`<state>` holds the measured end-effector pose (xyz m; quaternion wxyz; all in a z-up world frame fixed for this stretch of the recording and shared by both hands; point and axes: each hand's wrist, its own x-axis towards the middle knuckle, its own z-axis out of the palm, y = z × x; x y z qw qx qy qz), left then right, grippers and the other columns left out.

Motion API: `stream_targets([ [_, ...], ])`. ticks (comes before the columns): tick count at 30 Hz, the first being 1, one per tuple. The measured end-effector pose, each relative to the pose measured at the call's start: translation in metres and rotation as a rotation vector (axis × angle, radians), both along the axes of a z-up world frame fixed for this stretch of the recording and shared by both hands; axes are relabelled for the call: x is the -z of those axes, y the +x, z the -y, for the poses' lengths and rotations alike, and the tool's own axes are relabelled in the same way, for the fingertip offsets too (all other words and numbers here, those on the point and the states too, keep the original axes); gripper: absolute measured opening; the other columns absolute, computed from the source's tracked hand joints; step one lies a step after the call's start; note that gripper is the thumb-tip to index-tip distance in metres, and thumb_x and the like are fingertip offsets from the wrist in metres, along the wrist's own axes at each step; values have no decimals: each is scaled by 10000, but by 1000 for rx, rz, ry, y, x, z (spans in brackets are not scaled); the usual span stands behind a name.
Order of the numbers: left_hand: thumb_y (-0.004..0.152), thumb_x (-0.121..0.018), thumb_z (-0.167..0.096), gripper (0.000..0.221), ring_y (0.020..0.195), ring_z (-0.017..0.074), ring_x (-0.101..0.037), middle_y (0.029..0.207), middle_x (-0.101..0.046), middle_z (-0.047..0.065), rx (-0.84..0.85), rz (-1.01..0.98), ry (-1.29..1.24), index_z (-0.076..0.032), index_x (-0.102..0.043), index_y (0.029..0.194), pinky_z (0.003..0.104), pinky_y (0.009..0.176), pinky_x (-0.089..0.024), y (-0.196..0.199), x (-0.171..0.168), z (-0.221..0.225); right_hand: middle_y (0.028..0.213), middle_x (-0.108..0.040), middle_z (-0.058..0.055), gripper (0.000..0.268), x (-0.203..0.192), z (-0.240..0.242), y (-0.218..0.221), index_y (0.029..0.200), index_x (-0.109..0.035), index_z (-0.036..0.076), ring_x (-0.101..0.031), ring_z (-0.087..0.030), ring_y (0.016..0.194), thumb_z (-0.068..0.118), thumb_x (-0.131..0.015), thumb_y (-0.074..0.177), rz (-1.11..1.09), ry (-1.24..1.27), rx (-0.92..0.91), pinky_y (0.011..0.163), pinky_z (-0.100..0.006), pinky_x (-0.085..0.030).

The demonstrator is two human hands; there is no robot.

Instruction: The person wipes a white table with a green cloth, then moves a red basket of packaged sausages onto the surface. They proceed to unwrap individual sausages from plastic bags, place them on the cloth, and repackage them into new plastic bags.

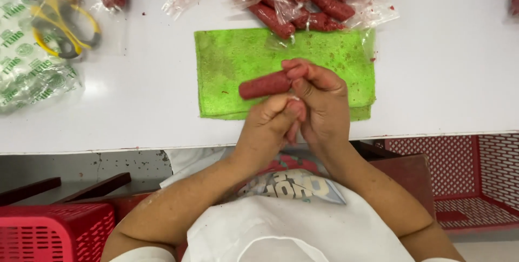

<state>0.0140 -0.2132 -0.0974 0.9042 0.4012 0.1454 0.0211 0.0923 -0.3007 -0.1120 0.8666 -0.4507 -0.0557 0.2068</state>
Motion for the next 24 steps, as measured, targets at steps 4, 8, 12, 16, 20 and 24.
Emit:
stream_targets([
  [4, 962, -663, -233, 180, 556, 247, -558, 598, -588, 104, 32, 176, 928, -110, -713, 840, 373, 589, -508, 18, -3, -35, 1055, -708, -177, 90, 6, 5, 10, 958, -733, -16, -635, -260, 1051, 61, -736, 911, 429, -196, 150, 986, -381, -501],
  [8, 978, -615, -117, 217, 412, 70, -392, 632, -580, 23, 280, -111, 289, -78, -638, 766, 245, 330, -417, 23, -40, -49, 1122, -734, -45, 29, 15, 23, 11, 960, -733, 99, -525, -306, 1313, 113, -720, 939, 447, -70, -74, 1177, -489, -391],
  [12, 973, -621, -134, 260, 392, 64, -310, 463, -408, 1, 331, -146, 250, -27, -631, 736, 213, 331, -394, 31, -46, -58, 1131, -734, -44, 28, -21, 43, 31, 889, -704, 69, -619, -282, 1245, 72, -731, 898, 578, -116, -276, 1283, -631, -226],
  [16, 982, -652, -227, 351, 525, 56, -402, 595, -509, -52, 351, 32, 868, -134, -562, 656, 234, 461, -315, 41, -52, -69, 1033, -733, -11, 55, -52, 51, 54, 981, -723, 69, -460, -259, 1376, 75, -715, 927, 881, -545, -595, 1292, -488, -279],
  [20, 622, -913, -517, 638, 755, 148, -544, 931, -562, -35, 659, 214, 1273, -209, -498, 995, 307, 650, -429, 45, -67, -80, 958, -738, 48, 83, -47, 38, 74, 943, -758, 143, -383, -280, 1343, 189, -758, 874, 979, -418, -714, 1182, -445, -300],
  [24, 762, -875, -475, 567, 925, 275, -582, 1004, -540, 67, 571, 467, 1472, -143, -455, 948, 415, 635, -462, 36, -34, -80, 923, -728, 65, 99, -47, 33, 77, 972, -752, 156, -417, -287, 1279, 224, -686, 942, 1081, -407, -777, 1177, -455, -281],
])
